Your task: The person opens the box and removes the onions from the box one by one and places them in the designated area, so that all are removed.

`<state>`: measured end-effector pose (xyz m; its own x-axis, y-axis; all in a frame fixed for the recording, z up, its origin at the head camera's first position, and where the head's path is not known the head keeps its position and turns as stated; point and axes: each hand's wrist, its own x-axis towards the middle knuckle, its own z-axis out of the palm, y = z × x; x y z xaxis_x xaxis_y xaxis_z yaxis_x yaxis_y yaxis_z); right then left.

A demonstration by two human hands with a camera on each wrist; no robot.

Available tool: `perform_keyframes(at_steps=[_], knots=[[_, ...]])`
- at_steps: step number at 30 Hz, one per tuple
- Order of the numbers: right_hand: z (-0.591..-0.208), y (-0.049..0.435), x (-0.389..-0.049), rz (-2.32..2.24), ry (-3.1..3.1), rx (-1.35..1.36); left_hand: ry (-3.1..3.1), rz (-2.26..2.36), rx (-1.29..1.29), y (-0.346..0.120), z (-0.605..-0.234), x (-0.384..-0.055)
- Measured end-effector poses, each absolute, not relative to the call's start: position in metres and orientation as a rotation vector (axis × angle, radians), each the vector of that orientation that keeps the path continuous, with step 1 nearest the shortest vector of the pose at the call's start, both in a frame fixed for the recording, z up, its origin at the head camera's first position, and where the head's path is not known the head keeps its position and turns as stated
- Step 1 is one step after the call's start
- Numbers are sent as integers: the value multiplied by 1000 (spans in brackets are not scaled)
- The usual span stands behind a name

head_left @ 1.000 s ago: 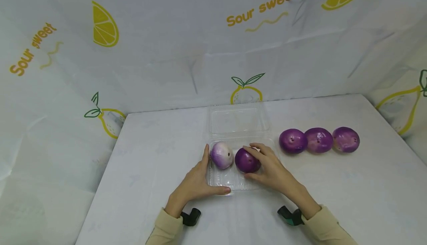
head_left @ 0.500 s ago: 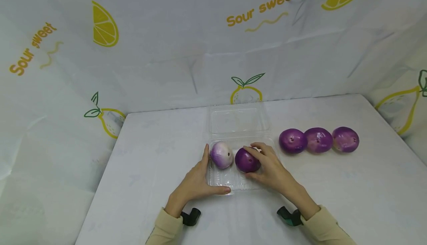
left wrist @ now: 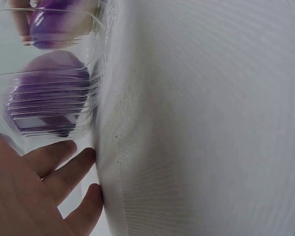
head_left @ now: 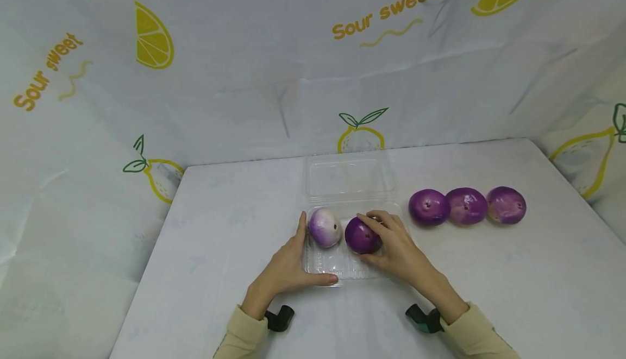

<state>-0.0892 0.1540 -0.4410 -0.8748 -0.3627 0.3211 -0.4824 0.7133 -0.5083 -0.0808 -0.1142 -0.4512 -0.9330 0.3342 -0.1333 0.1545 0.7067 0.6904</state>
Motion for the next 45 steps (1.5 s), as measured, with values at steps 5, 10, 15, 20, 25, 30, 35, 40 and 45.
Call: perform_keyframes(at_steps=[5,10,15,20,25,30,35,40,45], knots=[[-441,154,-89,896,-2717,677,2660,1049,382,-114,-451,-81],[-441,153,-89,902,-2723,667,2655,1044,381,-114,-451,-80],[-441,154,-89,899,-2719,667,2654,1048,386,-114,-452,-81],[-442,154,-89,899,-2717,666,2656,1045,388,-115,-452,-81],[-442,154,-89,905,-2726,663,2655,1042,387,-115,-452,-81],[-441,154,-89,906,-2731,661,2661,1037,389,-114,-452,-81],[-441,154,-89,907,-2731,660,2658,1036,384,-114,-451,-81],[-441,153,-88,904,-2727,666,2663,1026,385,-114,-450,-81],[-441,153,-87,896,-2711,669,2662,1027,389,-114,-450,-81]])
